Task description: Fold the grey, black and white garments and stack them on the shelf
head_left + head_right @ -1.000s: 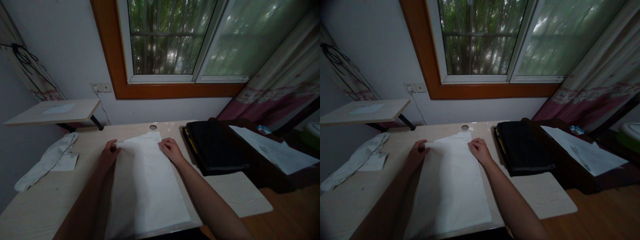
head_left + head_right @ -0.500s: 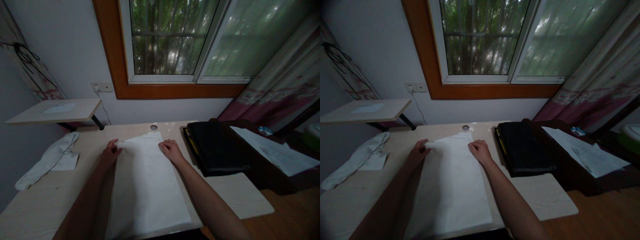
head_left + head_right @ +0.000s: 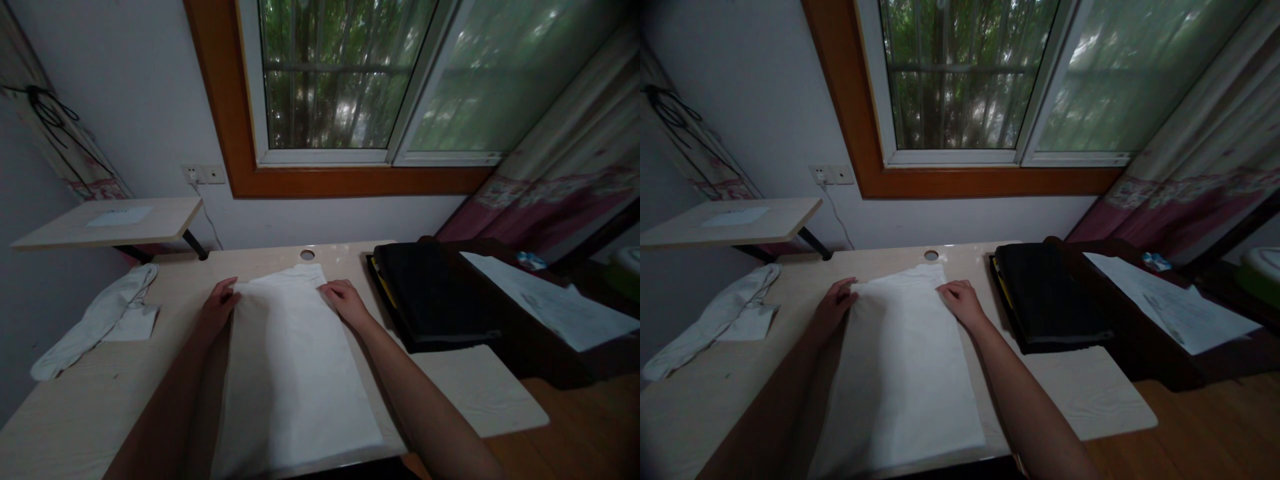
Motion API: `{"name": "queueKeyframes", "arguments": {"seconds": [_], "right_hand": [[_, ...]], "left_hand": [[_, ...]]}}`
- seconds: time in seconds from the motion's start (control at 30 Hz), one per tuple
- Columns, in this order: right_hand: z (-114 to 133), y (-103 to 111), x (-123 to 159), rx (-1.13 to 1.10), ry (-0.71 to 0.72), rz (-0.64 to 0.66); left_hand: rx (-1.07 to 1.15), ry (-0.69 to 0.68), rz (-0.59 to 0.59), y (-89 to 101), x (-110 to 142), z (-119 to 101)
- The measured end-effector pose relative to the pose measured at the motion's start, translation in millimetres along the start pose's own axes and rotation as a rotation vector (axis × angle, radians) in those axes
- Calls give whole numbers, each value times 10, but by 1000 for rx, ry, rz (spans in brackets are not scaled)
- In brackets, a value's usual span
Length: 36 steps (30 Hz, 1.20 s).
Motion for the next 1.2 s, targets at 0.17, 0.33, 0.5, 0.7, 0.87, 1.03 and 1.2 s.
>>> {"name": "queueKeyframes", "arguments": {"seconds": [0.17,0.33,0.5,0.7,0.87,1.03,1.2], "right_hand": [[-28,33,11,-165,-62,-43],[-3,90,27,-363,-110,-90],[42,122,-67,-514,-213,-165],[16,112,-382,-665,-303,-236],[-174,-35,-519,-613,-371,-135],[-284,-146,-365,-644,-423,-60],[-163,-60,-197,-599,-350,-5]], "left_hand": [[10,10,-46,26,16,-55],[139,16,-74,34,17,-132],[332,55,-100,-16,-71,-285],[395,29,-186,-24,-419,-377],[297,164,-126,-179,-674,-85],[261,166,-112,-272,-622,89],[285,123,-69,-278,-550,48]]}}
Point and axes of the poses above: each hand's wrist, its own x-axis away from the middle knuckle, its own y-axis out of the back of the hand, z = x × y, the point moved 3 cm from there along -x, towards the middle knuckle, and after that the axes turned 1 degree about z, right-handed, at the moved point
